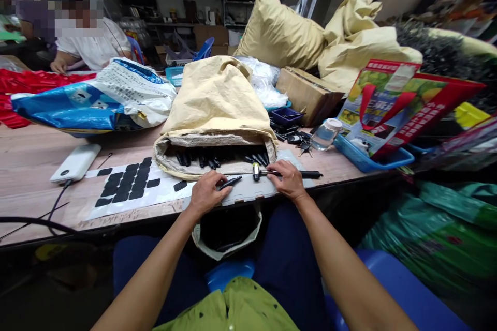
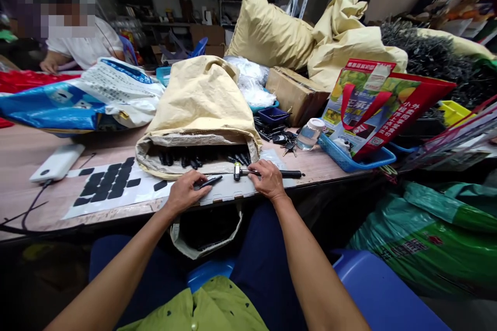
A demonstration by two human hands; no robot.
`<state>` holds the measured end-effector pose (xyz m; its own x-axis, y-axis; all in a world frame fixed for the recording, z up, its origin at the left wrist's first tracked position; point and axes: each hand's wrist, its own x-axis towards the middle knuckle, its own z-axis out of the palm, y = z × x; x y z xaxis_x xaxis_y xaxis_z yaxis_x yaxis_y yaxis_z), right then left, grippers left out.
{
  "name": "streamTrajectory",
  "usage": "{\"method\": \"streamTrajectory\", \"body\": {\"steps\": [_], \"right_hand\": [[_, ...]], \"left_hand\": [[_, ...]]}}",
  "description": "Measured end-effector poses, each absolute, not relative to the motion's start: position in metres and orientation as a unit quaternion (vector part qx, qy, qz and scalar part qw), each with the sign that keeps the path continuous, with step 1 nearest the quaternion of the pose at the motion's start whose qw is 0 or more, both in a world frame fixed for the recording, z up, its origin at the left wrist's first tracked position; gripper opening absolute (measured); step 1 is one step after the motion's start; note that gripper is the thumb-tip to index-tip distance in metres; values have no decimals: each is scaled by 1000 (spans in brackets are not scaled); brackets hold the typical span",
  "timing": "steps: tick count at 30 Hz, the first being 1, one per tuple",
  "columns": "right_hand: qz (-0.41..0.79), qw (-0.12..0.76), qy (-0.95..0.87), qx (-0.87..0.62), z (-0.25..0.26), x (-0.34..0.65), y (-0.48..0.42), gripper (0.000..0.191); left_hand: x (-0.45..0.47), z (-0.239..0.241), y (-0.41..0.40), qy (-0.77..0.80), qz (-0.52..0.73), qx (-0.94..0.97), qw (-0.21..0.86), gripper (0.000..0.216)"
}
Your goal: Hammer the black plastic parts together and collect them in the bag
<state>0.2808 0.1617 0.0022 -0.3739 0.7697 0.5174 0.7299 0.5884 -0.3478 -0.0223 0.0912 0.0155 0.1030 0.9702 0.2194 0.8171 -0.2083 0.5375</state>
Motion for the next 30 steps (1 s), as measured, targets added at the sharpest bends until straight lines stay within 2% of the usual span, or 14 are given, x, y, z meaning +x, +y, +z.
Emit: {"method": "streamTrajectory", "body": {"steps": [5, 11, 14, 21, 24, 30], "right_hand": [[5, 310, -841, -443, 1, 283, 164, 17], [10, 389, -809, -440, 24, 266, 145, 29], [51, 401, -808, -429, 38, 240, 128, 30], [134, 374, -820, -413, 46, 197, 108, 27], [115, 369, -825, -412, 46, 191, 103, 27], [60, 300, -858, -413, 45, 190, 99, 25]], "left_hand": [[-25, 10, 94, 600, 290, 725, 173, 22], [-30, 10, 98, 590, 292, 724, 205, 23], [-30, 11, 98, 594, 288, 721, 212, 22], [-31, 9, 99, 595, 296, 712, 229, 24], [-31, 10, 100, 601, 293, 707, 232, 23], [-29, 12, 100, 610, 285, 705, 223, 18]]}}
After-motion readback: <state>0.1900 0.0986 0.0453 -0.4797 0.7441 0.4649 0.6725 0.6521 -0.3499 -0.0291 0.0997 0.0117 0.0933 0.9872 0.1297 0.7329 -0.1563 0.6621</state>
